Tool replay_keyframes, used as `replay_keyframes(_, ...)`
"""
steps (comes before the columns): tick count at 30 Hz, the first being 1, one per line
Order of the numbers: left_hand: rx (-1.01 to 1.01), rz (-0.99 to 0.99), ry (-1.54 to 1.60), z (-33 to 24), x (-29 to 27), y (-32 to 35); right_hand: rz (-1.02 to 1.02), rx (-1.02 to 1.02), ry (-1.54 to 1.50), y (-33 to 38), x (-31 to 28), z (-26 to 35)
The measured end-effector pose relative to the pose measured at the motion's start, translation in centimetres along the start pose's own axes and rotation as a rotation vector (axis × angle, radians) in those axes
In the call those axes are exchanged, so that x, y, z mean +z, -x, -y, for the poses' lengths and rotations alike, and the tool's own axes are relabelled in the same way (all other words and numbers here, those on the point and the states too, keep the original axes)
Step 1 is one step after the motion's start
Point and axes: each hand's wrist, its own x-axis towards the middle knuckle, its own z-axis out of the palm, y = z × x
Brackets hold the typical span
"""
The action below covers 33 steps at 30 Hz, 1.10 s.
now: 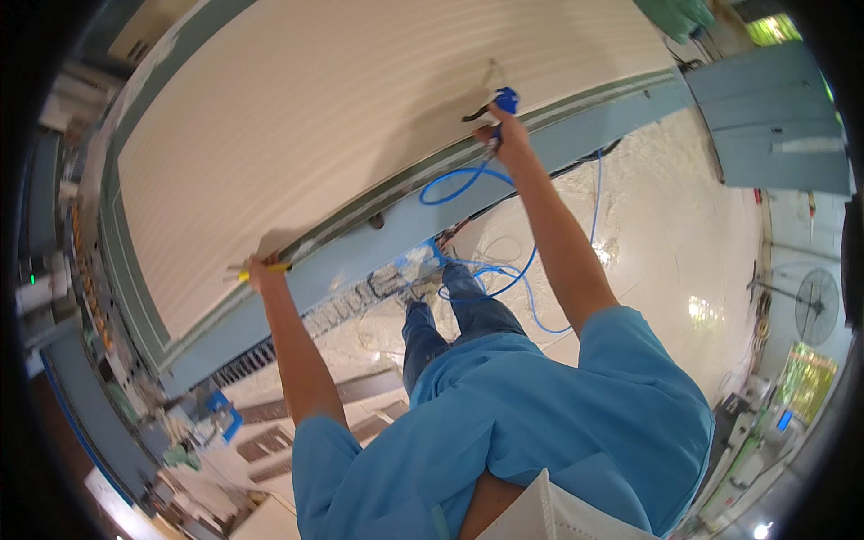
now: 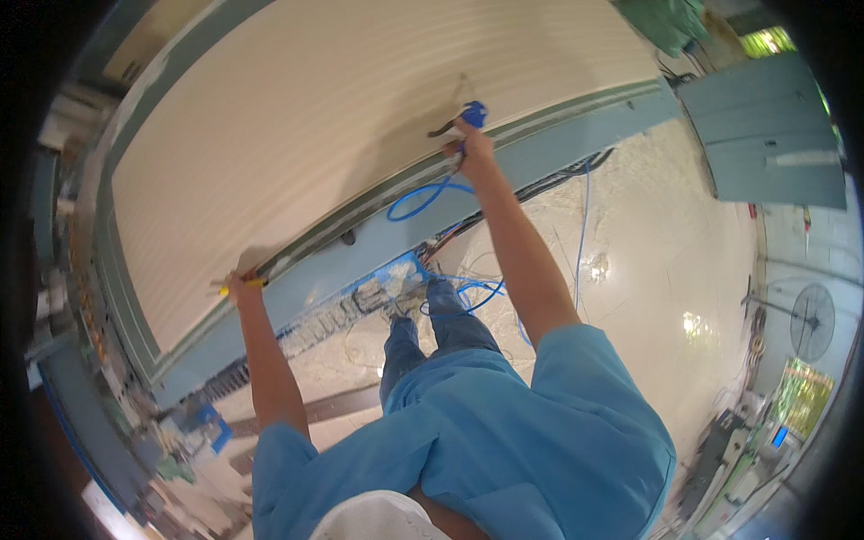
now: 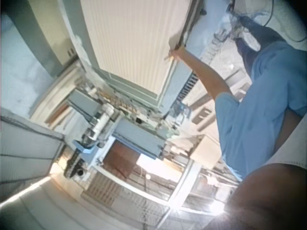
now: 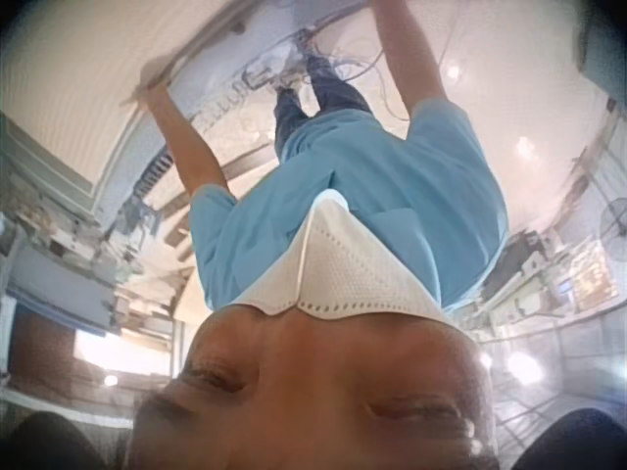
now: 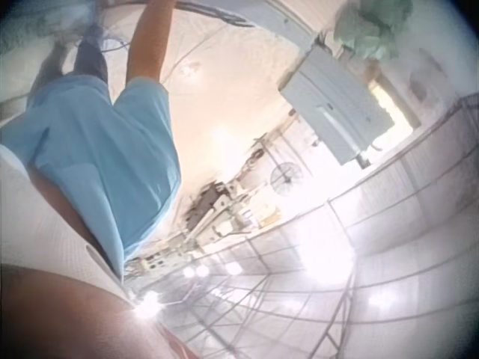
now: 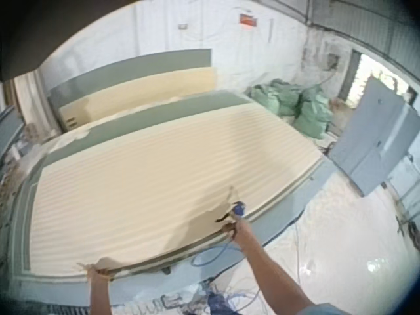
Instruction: The person uses a utility knife to score and snap a large white panel on a workbench, then removes the cut piece. They later use a blue air hose to blow dust off the panel and workbench surface.
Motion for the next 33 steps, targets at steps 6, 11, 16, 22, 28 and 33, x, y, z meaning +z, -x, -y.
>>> replay_keyframes(6, 0.076, 0.062, 0.05, 0.3, -0.5, 0.0, 0.019, -0.03, 0.001, -0.3, -0.9, -0.6)
replay_keyframes(11, 0.177, 0.312, -0.021, 4.0, -4.5, 1.9, 0.134, -0.053, 0.276, -1.1, -5.8, 0.1)
replay_keyframes(16, 0.153, -0.067, 0.107, 8.0, -5.5, 9.4, 0.196, 0.033, 0.338, -0.1, -9.4, 4.7)
replay_keyframes(22, 0.118, -0.18, 0.23, 8.2, -4.0, 20.4, 0.007, 0.004, 0.455, -1.7, -13.0, 9.1)
replay_keyframes(28, 0.039, -0.186, 0.264, 9.6, -5.0, 18.5, 0.075, 0.139, 0.41, -5.3, -13.2, 9.4)
replay_keyframes(33, -0.206, -0.138, -0.063, 11.1, -7.8, 15.5, 0.418, -0.58, 1.042, -3.4, -12.8, 6.4)
